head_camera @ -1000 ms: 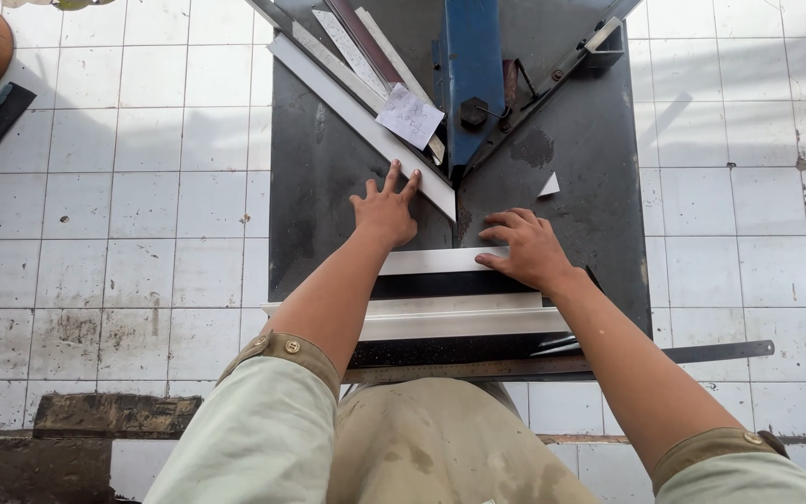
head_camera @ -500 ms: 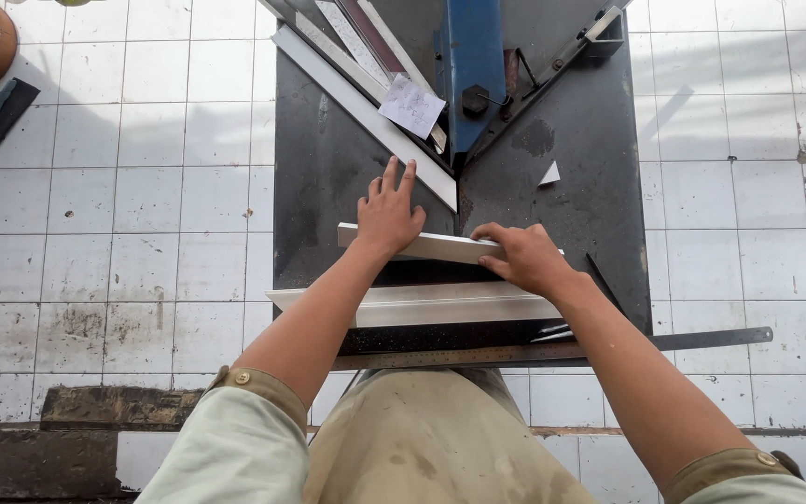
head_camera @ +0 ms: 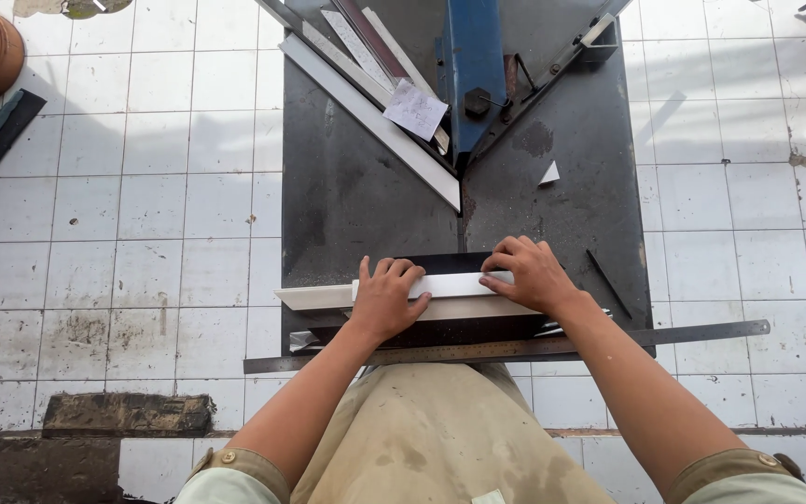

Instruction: Measuring and marking a frame piece with a ruler and pencil on a miter cutting table

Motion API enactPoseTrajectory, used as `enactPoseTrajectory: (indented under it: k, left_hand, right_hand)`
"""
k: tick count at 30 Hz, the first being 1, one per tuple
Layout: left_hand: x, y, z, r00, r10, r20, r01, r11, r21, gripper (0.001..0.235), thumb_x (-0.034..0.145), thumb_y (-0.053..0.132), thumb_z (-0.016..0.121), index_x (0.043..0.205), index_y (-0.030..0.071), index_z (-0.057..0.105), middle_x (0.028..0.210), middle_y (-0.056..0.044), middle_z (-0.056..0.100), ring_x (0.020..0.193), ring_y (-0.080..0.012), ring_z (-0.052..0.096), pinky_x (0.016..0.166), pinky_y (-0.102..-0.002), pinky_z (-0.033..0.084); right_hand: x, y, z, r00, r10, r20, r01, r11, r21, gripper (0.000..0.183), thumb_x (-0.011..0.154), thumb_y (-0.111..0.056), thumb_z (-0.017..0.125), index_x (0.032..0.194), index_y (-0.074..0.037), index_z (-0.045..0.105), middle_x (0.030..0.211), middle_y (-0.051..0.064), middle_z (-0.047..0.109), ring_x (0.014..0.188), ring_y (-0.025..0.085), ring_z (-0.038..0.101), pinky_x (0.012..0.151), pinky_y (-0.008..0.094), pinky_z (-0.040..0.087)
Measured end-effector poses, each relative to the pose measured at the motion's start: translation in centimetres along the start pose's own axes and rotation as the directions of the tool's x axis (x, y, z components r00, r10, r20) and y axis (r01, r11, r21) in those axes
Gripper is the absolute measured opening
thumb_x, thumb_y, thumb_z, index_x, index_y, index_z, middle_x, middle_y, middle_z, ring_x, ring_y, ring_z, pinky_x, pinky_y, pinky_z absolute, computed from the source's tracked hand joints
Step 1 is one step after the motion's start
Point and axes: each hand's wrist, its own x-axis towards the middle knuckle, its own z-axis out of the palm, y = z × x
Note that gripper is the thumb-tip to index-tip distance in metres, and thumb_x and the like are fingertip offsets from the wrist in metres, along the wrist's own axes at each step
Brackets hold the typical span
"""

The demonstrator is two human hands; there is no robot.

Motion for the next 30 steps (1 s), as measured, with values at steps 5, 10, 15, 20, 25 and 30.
enactPoseTrajectory:
  k: [5,10,15,20,25,30]
  left_hand:
    - [0.3,-0.2,0.1,1.0,-0.016,-0.026,0.015,0.999,-0.035,0.033,0.08,0.036,0.053,0.106,0.017,0.058,0.102,-0.008,0.057,0.106,-0.0305,0.05,0.094,-0.064,0.023]
    - [5.5,-1.2,-0.1,0.996,0.023,-0.091,-0.019,0.999,0.043,0.031,0.08,0.031,0.053,0.109,0.019,0.056,0.102,-0.006,0.056,0.107,-0.0276,0.05,0.094,-0.062,0.027]
    - [11.4,-1.5,-2.5,0.992,0.012,0.129,-0.051,0.951,0.305,0.071,0.076,0.015,0.057,0.138,0.007,0.021,0.142,-0.019,0.022,0.132,-0.0356,0.017,0.1,-0.057,0.022]
    - [10.9,-2.7,-1.7,0.984,0.054,0.17,-0.116,0.918,0.379,0.072,0.076,0.016,0.049,0.139,0.007,0.016,0.135,-0.016,0.029,0.129,-0.032,0.021,0.101,-0.057,0.019]
    - [11.5,-3.9,-1.7,0.974,0.21,0.083,-0.223,0.848,0.481,0.059,0.079,0.01,0.051,0.133,0.013,0.029,0.108,-0.009,0.037,0.108,-0.0288,0.034,0.097,-0.056,0.02]
    - [13.9,-5.6,-0.4,0.963,0.193,0.187,-0.267,0.763,0.589,0.049,0.069,0.014,0.07,0.11,0.022,0.044,0.106,-0.006,0.052,0.108,-0.0271,0.047,0.1,-0.053,0.022]
  right_hand:
    - [1.0,-0.4,-0.1,0.998,0.039,0.054,-0.038,0.999,-0.017,0.018,0.082,-0.044,0.052,0.083,-0.031,0.064,0.088,-0.011,0.06,0.086,0.01,0.055,0.071,0.028,0.039]
    - [2.7,-0.8,-0.1,0.994,0.101,-0.032,-0.101,0.995,-0.015,0.021,0.087,-0.042,0.047,0.086,-0.031,0.064,0.092,-0.013,0.062,0.087,0.009,0.056,0.07,0.026,0.04]
    - [4.3,-1.3,-0.2,0.955,0.248,-0.164,-0.19,0.933,0.306,0.018,0.089,-0.035,0.047,0.093,-0.025,0.062,0.086,-0.005,0.064,0.084,0.012,0.06,0.07,0.03,0.046]
    - [3.6,-1.3,-0.2,0.938,0.314,-0.148,-0.244,0.9,0.362,0.019,0.09,-0.036,0.047,0.091,-0.025,0.063,0.082,-0.004,0.064,0.08,0.012,0.062,0.069,0.028,0.048]
    - [3.0,-2.3,-0.7,0.936,0.331,-0.121,-0.264,0.886,0.381,0.019,0.088,-0.03,0.05,0.091,-0.019,0.065,0.08,0.003,0.065,0.08,0.019,0.063,0.071,0.034,0.048]
    - [3.4,-3.1,-0.2,0.897,0.432,-0.09,-0.327,0.789,0.521,0.019,0.087,-0.03,0.05,0.088,-0.019,0.066,0.075,0.004,0.065,0.076,0.021,0.063,0.067,0.034,0.049]
